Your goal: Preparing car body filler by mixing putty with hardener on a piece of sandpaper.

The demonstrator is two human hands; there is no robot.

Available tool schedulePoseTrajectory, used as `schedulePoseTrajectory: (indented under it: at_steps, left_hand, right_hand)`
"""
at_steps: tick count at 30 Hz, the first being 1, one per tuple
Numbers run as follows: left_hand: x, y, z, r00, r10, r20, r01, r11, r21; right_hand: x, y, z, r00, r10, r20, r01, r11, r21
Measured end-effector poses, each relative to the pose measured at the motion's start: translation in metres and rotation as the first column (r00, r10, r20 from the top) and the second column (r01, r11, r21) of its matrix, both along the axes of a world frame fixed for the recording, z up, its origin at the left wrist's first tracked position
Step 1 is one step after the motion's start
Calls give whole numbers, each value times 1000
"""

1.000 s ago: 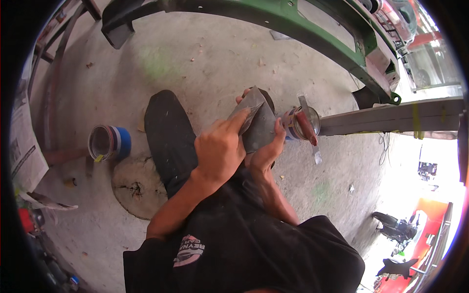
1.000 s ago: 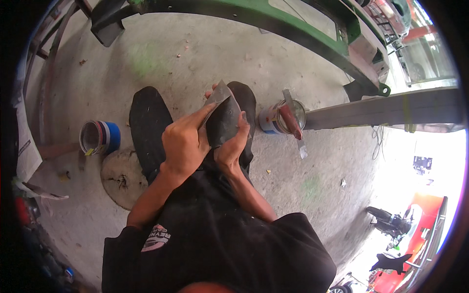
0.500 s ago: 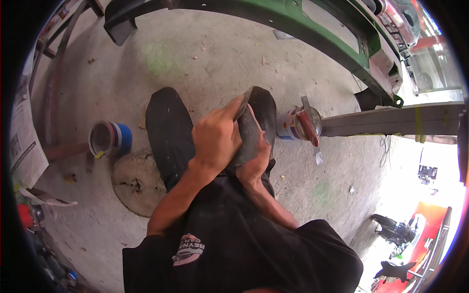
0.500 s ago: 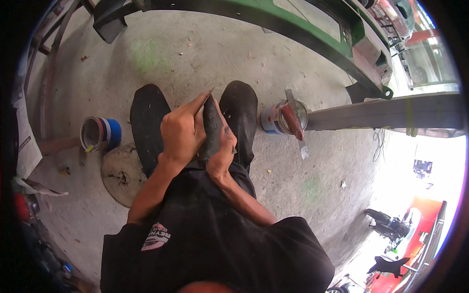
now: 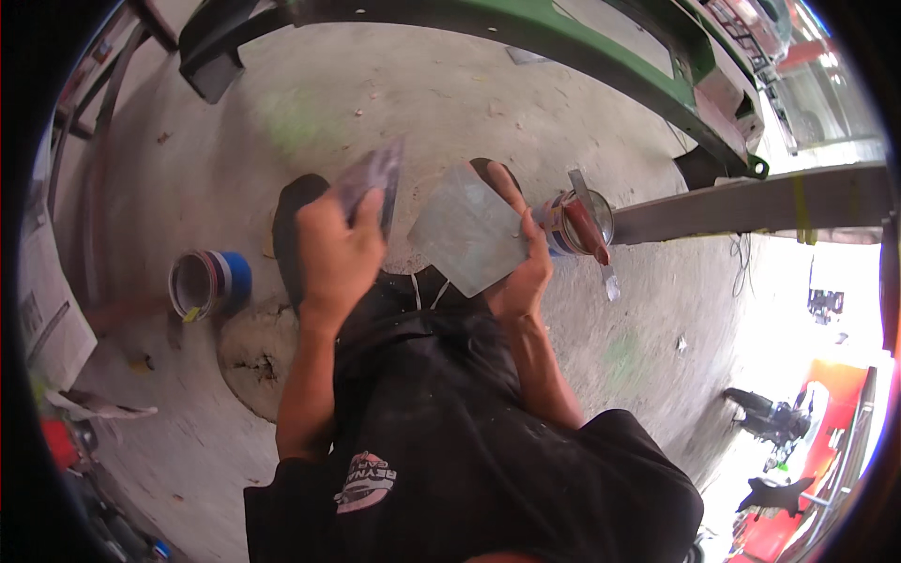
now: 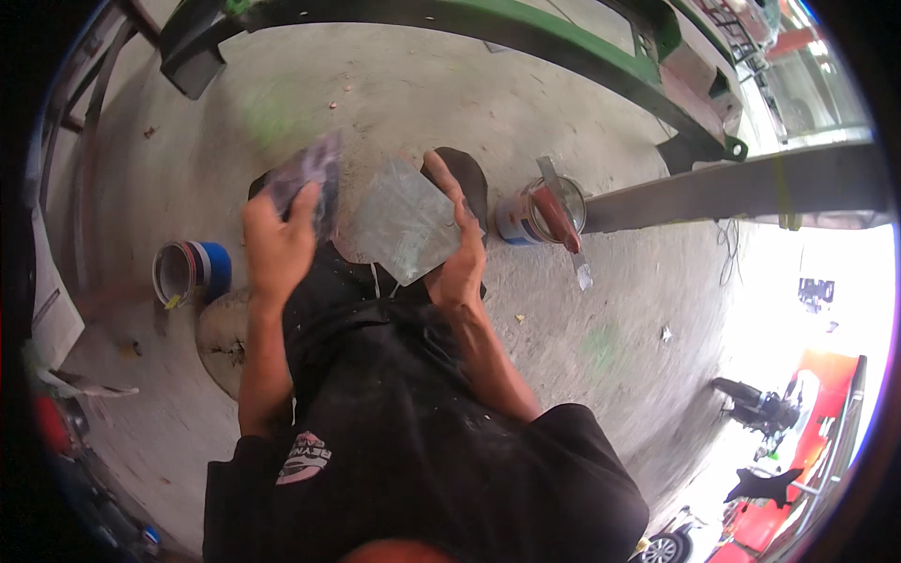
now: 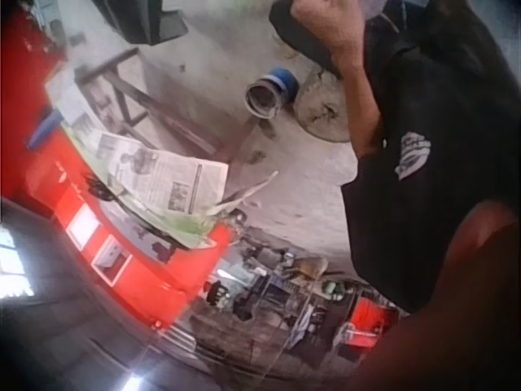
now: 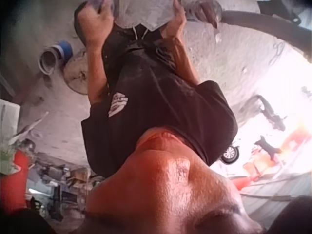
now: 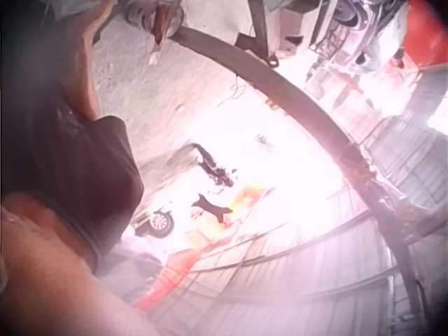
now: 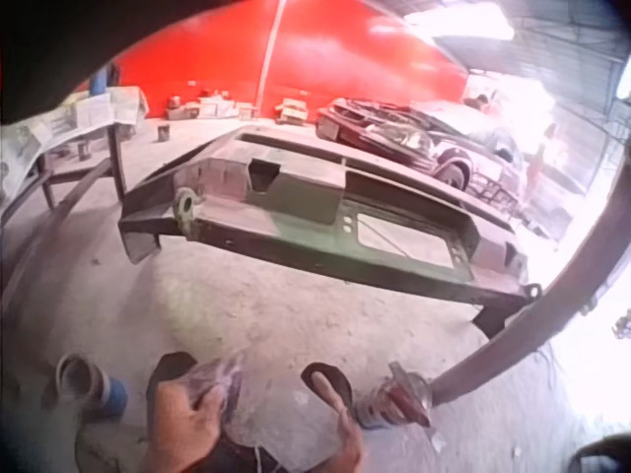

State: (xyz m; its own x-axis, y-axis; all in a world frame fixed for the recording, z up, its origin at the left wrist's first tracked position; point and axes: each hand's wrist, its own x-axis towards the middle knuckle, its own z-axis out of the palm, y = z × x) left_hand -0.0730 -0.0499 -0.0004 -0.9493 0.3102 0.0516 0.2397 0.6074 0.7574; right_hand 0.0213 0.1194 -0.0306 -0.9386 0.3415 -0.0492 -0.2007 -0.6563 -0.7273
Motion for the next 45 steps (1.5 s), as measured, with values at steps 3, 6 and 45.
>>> schedulePoseTrajectory:
  at_steps: [3, 6, 45]
  left_hand:
    - [9, -18, 15, 987, -102, 127, 19, 844, 536]
    - [17, -16, 23, 910, -356, 214, 161, 778, 607]
    - [44, -7, 16, 954, -296, 40, 249, 863, 439]
  right_hand:
    - [-4, 10, 5, 1000, 23, -11, -23, 998, 63]
    - [-7, 7, 18, 986, 126, -110, -129, 991, -26]
    - [-8, -5, 38, 980, 153, -127, -173, 971, -163]
